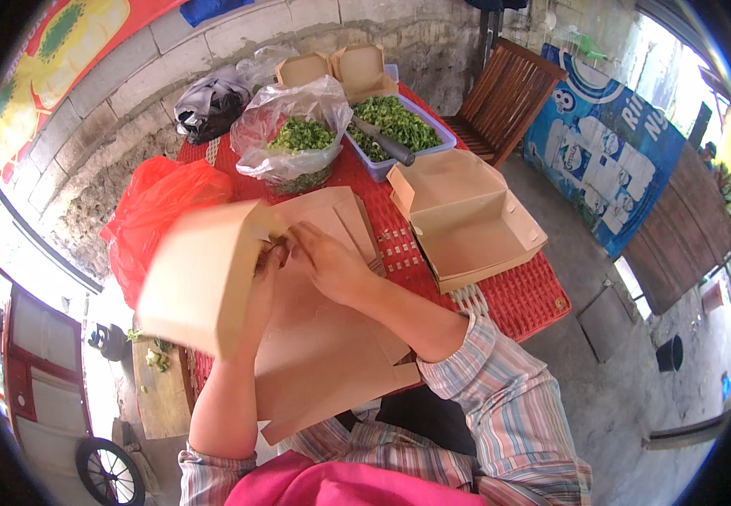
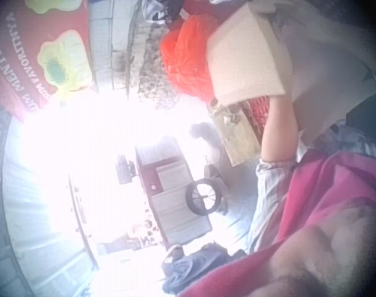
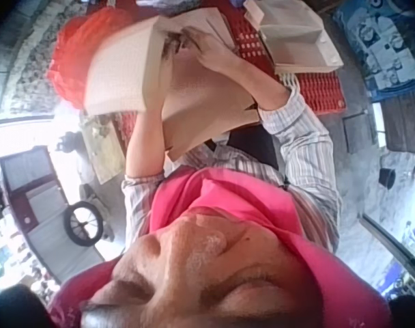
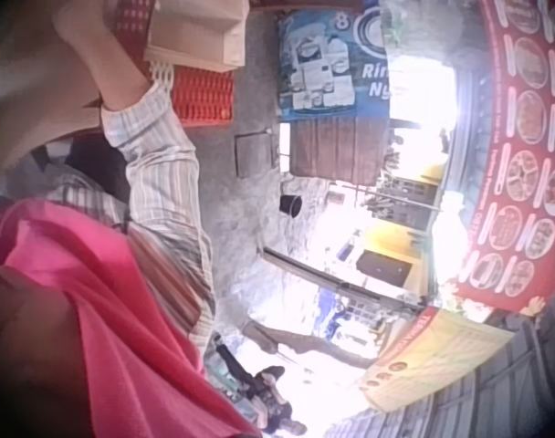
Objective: The person assembles flat cardboard food containers by hand. They fold the cardboard along pre-scored lines, tuck flaps into slots, and press the edges to form the box shape. The person works on a red table covered with a patterned cloth, surrounded by stacks of flat cardboard and containers of chopped green vegetables.
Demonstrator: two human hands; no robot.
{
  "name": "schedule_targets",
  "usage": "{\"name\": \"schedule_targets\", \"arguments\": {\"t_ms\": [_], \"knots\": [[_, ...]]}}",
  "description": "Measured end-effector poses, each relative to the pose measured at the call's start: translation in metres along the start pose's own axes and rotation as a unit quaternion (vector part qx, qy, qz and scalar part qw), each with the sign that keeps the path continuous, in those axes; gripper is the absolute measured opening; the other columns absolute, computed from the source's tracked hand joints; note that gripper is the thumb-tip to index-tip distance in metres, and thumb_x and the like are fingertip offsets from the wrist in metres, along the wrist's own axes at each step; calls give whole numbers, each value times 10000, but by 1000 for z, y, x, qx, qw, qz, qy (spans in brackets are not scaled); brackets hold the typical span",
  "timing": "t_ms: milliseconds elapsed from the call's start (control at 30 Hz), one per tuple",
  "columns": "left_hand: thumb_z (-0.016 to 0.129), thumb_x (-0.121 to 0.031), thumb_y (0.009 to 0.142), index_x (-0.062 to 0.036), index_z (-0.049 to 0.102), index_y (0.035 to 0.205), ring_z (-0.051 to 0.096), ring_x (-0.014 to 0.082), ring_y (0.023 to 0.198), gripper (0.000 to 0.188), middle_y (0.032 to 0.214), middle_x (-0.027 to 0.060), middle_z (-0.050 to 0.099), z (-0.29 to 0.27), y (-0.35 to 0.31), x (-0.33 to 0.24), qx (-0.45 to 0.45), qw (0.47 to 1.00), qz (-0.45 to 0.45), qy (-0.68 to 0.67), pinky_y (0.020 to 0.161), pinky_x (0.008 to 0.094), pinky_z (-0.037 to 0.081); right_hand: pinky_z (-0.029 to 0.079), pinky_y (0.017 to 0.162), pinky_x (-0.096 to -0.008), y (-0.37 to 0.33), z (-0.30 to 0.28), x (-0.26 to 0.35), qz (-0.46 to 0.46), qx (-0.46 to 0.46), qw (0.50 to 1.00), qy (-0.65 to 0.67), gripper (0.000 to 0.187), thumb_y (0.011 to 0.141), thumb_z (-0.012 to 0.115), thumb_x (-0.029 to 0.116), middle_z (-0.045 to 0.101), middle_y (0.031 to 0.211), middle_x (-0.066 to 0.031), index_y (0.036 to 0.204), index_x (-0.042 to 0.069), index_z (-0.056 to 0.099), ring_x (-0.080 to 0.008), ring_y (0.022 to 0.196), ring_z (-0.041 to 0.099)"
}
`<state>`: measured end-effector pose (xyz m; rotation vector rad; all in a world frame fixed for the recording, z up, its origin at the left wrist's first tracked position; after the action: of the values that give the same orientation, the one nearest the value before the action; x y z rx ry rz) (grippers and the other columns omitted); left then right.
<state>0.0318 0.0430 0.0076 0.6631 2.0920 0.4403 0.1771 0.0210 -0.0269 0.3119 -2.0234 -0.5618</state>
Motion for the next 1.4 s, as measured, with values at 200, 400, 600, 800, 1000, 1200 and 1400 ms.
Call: {"name": "schedule_targets", "arguments": {"t_ms": [200, 400, 600, 800, 1000, 1200, 1400], "knots": [[660, -82, 917, 11, 660, 933, 636, 145, 793, 94, 822, 66, 672, 21, 5, 47, 59, 983, -51, -165, 746, 268, 510, 511, 776, -442, -2, 1, -4, -32, -27, 993, -114, 376, 949, 552, 105, 556, 1133, -185, 1310, 3, 525, -376, 939, 613], [697, -108, 895, -12, 670, 938, 632, 157, 783, 109, 854, 59, 680, 24, 2, 68, -8, 985, -28, -169, 731, 315, 505, 525, 726, -404, 2, -6, 11, -1, -96, 995, 0, 204, 849, 674, 18, 619, 960, -170, 1043, -34, 635, -335, 840, 644], [653, -80, 918, 12, 652, 982, 647, 158, 863, 112, 931, 75, 686, 17, 6, 45, 39, 978, -57, -194, 787, 291, 513, 526, 725, -393, 0, -8, 5, -6, -111, 994, 21, 144, 848, 658, 8, 646, 910, -167, 986, -32, 649, -341, 794, 654], [710, -175, 876, -50, 689, 959, 638, 161, 857, 152, 919, 52, 686, 13, 0, 53, -41, 992, 82, 86, 785, 324, 490, 506, 749, -431, 2, -10, 7, 6, -104, 993, -63, 134, 878, 597, 18, 641, 941, -177, 991, -19, 658, -368, 851, 637], [702, -193, 873, -67, 693, 980, 644, 185, 877, 165, 930, 50, 685, 9, 2, 37, -21, 999, 36, 29, 812, 329, 483, 484, 788, -455, 2, -12, 5, 37, -91, 992, -73, 153, 890, 563, 13, 620, 956, -184, 1013, -20, 647, -388, 909, 609], [721, -221, 873, -72, 691, 1021, 634, 195, 939, 212, 965, 56, 687, 17, 2, 56, -22, 999, -9, -24, 838, 355, 482, 481, 793, -447, 4, -6, 2, 17, -96, 994, -51, 155, 890, 551, -14, 613, 983, -186, 1019, -32, 635, -386, 926, 604], [727, -221, 875, -65, 676, 1055, 647, 197, 894, 244, 972, 67, 696, 13, 2, 44, -25, 999, 41, 24, 818, 349, 495, 482, 786, -387, 5, -9, 1, 59, -63, 996, 8, 159, 907, 551, -27, 602, 1003, -158, 1045, -35, 629, -321, 899, 608]]}}
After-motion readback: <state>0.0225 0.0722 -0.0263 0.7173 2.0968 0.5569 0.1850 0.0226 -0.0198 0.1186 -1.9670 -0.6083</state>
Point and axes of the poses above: each hand's wrist, its own y-axis towards the middle knuckle, its own z-axis out of the palm, x = y × z, the point moved 4 cm from there along y, towards the middle knuckle
